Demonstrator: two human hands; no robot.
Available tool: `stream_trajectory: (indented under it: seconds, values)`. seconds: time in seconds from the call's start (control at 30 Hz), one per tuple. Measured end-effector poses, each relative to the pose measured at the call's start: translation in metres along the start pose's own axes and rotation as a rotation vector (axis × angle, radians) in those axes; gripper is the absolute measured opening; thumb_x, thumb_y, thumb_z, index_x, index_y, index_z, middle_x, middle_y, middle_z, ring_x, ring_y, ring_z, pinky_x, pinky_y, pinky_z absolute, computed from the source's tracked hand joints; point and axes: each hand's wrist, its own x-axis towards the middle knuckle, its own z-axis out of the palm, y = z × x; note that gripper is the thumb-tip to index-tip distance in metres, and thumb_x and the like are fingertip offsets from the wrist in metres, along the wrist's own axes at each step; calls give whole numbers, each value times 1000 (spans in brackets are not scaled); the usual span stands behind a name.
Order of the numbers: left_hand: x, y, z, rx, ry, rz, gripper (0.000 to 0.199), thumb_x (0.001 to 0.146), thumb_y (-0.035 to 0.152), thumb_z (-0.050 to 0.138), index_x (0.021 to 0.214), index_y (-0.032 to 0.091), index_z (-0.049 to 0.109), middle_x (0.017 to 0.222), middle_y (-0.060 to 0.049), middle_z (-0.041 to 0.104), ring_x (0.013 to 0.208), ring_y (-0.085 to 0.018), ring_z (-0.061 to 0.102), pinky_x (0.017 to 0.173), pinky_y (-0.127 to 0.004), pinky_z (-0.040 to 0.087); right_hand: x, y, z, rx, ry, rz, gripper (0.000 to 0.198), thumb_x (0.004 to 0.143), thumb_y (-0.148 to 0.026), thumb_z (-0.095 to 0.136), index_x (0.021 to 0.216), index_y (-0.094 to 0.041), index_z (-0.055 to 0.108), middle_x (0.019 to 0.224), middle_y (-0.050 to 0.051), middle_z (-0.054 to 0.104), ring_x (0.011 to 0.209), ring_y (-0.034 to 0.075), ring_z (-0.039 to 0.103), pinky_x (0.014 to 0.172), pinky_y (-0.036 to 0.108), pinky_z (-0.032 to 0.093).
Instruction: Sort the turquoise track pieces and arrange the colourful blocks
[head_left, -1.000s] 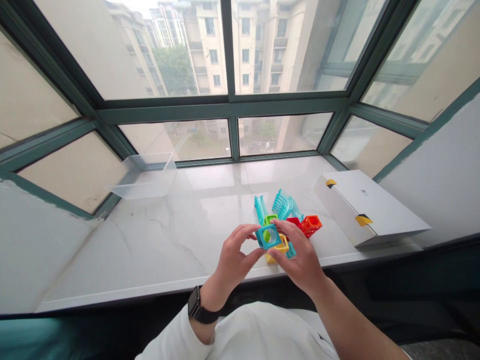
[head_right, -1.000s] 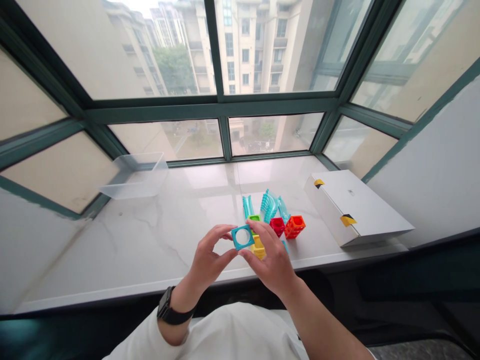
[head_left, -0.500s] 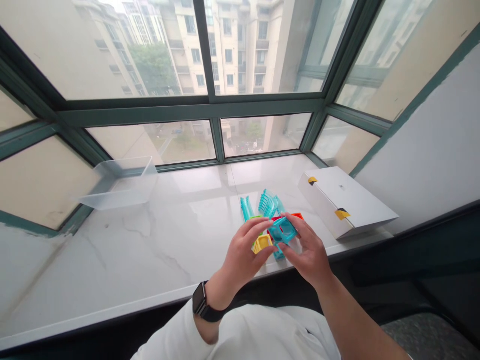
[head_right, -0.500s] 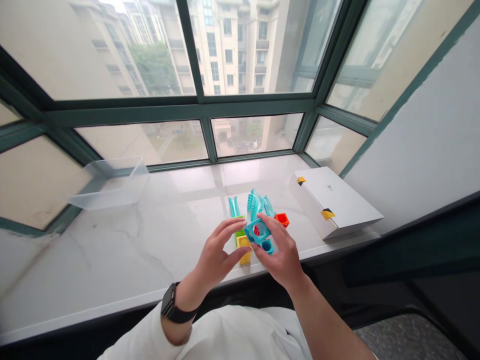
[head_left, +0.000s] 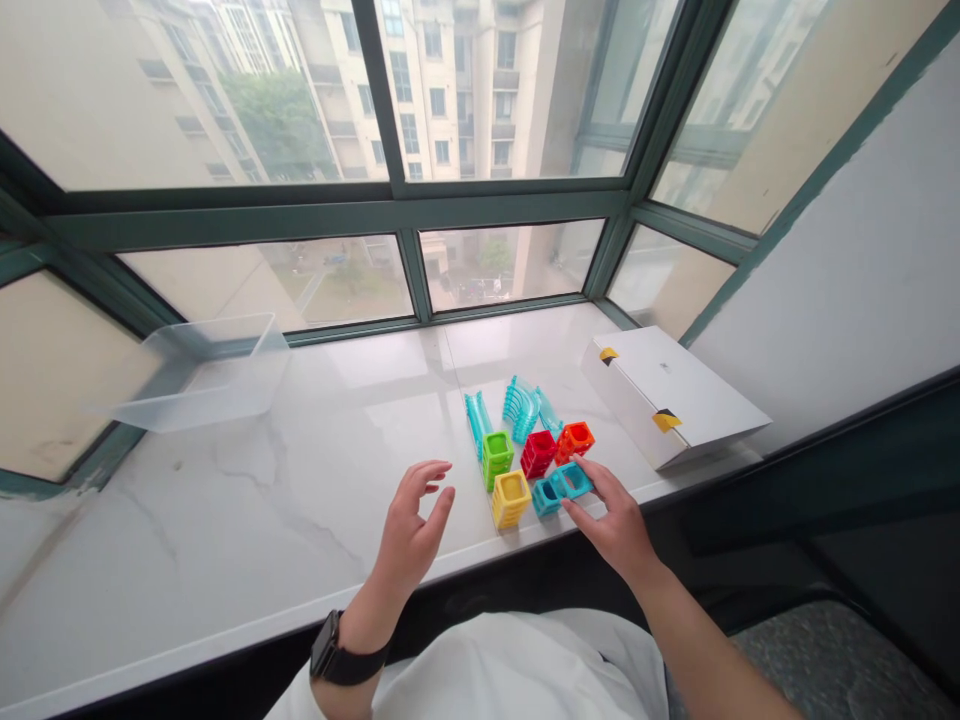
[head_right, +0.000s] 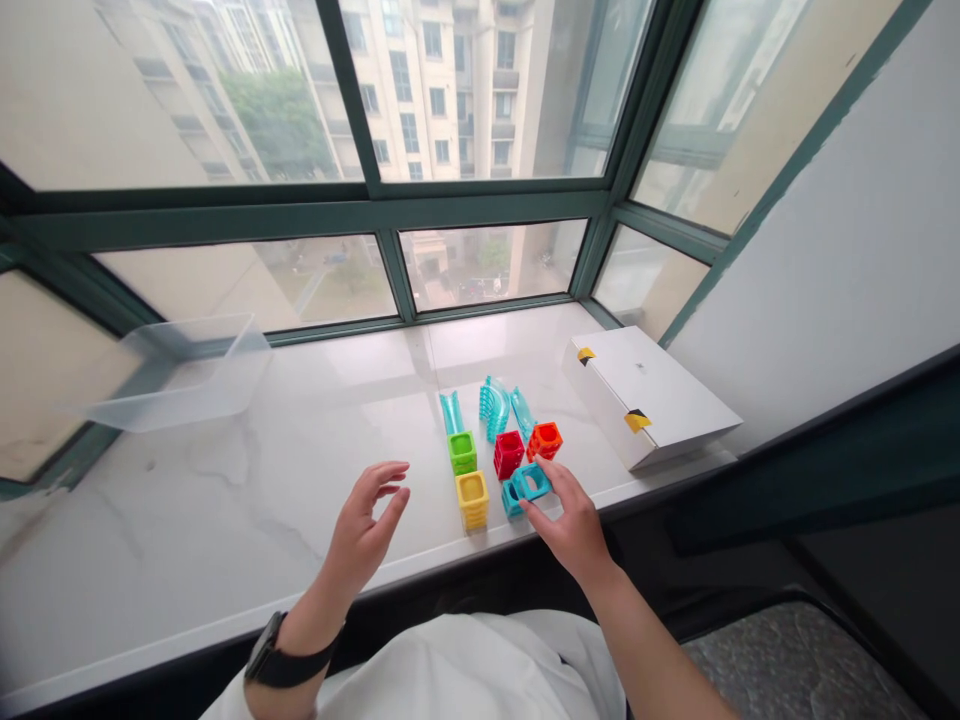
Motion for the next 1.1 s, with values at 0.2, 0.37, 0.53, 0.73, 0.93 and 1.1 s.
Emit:
stream_trajectory:
  seconds: [0.2,0.37,0.53,0.73,0.93,1.1]
  values:
    - [-3,-1,-2,-4,14,-3,25,104,37,57,125,27,66,130,-8,65,119,-23,65,98,-40,58,-1,4,16,-14,-30,-37,56,95,-35,71,149,-27,58,142,11,67,132,30,64,112,49,55]
    - [-5,-3,-3,10,17,-15,25,104,37,57,124,26,66,130,-9,65,116,-23,66,98,-40,58,-5,10,24,-30,-54,-12,55,96,-35,69,149,-25,58,142,13,66,132,31,64,111,49,55]
    - [-7,-5,-4,16,19,-34,25,104,37,57,125,27,66,130,-8,66,116,-23,66,98,-41,58,-8,14,29,-37,-55,1,55,96,-37,68,149,-25,58,142,13,66,132,31,63,111,50,56]
    - [-8,-8,-4,17,17,-44,25,104,38,57,124,27,66,130,-8,66,116,-23,67,97,-40,59,-13,17,34,-12,-71,35,58,96,-36,68,151,-26,53,145,12,62,135,31,61,111,50,56]
    - [-12,-18,-7,38,15,-69,25,103,40,57,122,27,67,127,-8,67,113,-23,68,97,-40,59,-18,24,43,31,-114,111,64,96,-37,69,155,-28,45,149,12,59,135,30,62,110,49,57]
    - [-18,-29,-11,52,18,-115,27,103,42,58,121,26,68,126,-8,69,109,-22,70,97,-41,59,-18,28,46,19,-106,101,65,97,-38,68,156,-26,42,152,13,57,138,31,59,112,50,55]
